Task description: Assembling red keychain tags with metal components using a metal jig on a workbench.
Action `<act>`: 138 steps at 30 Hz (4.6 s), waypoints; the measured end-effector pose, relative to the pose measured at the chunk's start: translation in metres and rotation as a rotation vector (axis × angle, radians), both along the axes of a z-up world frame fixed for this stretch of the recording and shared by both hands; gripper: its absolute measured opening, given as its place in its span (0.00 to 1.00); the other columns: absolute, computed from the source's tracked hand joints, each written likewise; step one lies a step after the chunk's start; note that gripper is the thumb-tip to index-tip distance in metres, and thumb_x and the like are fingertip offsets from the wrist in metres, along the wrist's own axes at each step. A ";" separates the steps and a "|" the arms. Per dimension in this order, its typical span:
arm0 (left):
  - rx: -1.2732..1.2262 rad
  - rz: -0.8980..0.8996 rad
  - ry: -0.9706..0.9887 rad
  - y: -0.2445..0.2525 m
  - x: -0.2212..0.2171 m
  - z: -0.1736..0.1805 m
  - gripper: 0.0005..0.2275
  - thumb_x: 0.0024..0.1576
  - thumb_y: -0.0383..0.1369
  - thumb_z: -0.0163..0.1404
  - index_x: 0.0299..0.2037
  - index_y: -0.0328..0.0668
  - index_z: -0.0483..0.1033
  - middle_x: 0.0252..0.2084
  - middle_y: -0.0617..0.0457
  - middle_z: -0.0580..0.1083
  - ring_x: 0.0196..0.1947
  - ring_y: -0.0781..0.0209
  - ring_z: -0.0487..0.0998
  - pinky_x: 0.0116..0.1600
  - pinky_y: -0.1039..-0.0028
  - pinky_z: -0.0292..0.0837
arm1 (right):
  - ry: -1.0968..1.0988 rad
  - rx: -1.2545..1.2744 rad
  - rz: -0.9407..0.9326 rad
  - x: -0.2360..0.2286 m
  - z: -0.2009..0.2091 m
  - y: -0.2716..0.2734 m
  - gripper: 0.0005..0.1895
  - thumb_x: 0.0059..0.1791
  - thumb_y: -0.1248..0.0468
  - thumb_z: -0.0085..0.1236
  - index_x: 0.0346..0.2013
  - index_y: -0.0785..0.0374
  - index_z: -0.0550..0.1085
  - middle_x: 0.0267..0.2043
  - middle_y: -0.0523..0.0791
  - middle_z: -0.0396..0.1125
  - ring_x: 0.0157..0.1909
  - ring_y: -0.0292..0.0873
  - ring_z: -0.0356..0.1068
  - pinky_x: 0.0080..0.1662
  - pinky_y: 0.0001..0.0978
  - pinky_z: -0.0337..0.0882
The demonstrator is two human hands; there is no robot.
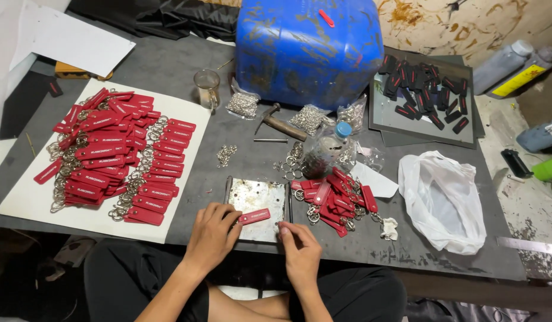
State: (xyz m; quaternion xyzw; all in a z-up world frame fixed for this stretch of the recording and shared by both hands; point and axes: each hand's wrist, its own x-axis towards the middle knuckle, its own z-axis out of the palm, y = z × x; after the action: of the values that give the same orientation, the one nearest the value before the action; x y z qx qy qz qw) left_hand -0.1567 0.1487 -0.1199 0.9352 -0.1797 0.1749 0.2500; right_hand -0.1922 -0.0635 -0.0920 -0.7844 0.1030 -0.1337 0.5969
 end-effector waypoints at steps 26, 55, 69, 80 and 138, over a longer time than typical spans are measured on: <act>0.003 -0.015 0.013 0.010 -0.009 -0.002 0.09 0.58 0.38 0.55 0.48 0.57 0.80 0.43 0.56 0.74 0.44 0.54 0.72 0.48 0.62 0.63 | -0.556 -0.920 0.265 0.021 -0.030 0.050 0.07 0.50 0.70 0.60 0.44 0.66 0.77 0.34 0.49 0.68 0.33 0.49 0.64 0.35 0.41 0.59; 0.211 0.109 -0.115 0.014 -0.010 -0.002 0.14 0.54 0.51 0.58 0.46 0.62 0.80 0.49 0.55 0.74 0.50 0.51 0.71 0.53 0.57 0.62 | -0.545 -0.996 0.270 0.043 -0.028 0.046 0.05 0.51 0.67 0.59 0.42 0.62 0.77 0.36 0.45 0.71 0.34 0.46 0.64 0.36 0.39 0.56; 0.166 0.098 -0.091 0.013 -0.012 0.000 0.14 0.53 0.50 0.59 0.46 0.62 0.81 0.47 0.55 0.73 0.48 0.52 0.71 0.51 0.59 0.63 | -0.322 -1.073 0.024 0.045 -0.031 0.031 0.03 0.51 0.62 0.58 0.38 0.54 0.79 0.34 0.39 0.73 0.38 0.44 0.66 0.38 0.40 0.56; 0.079 0.119 -0.045 0.011 -0.013 -0.002 0.13 0.49 0.46 0.63 0.44 0.62 0.83 0.47 0.55 0.73 0.50 0.51 0.71 0.51 0.57 0.63 | -0.269 -0.978 0.031 0.055 -0.035 0.022 0.03 0.51 0.63 0.57 0.37 0.54 0.78 0.35 0.39 0.73 0.39 0.48 0.66 0.39 0.44 0.59; -0.122 -0.004 0.191 0.008 -0.015 -0.002 0.07 0.57 0.40 0.57 0.39 0.50 0.80 0.34 0.60 0.78 0.38 0.52 0.72 0.40 0.60 0.62 | -0.452 -0.912 0.318 0.032 -0.015 0.047 0.03 0.51 0.67 0.57 0.38 0.61 0.77 0.34 0.43 0.71 0.34 0.48 0.60 0.36 0.41 0.57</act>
State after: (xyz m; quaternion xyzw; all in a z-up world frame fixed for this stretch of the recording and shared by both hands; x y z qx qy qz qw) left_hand -0.1717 0.1563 -0.1219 0.9303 -0.1459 0.0951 0.3228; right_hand -0.1606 -0.0163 -0.1066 -0.9217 -0.2169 -0.2385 0.2156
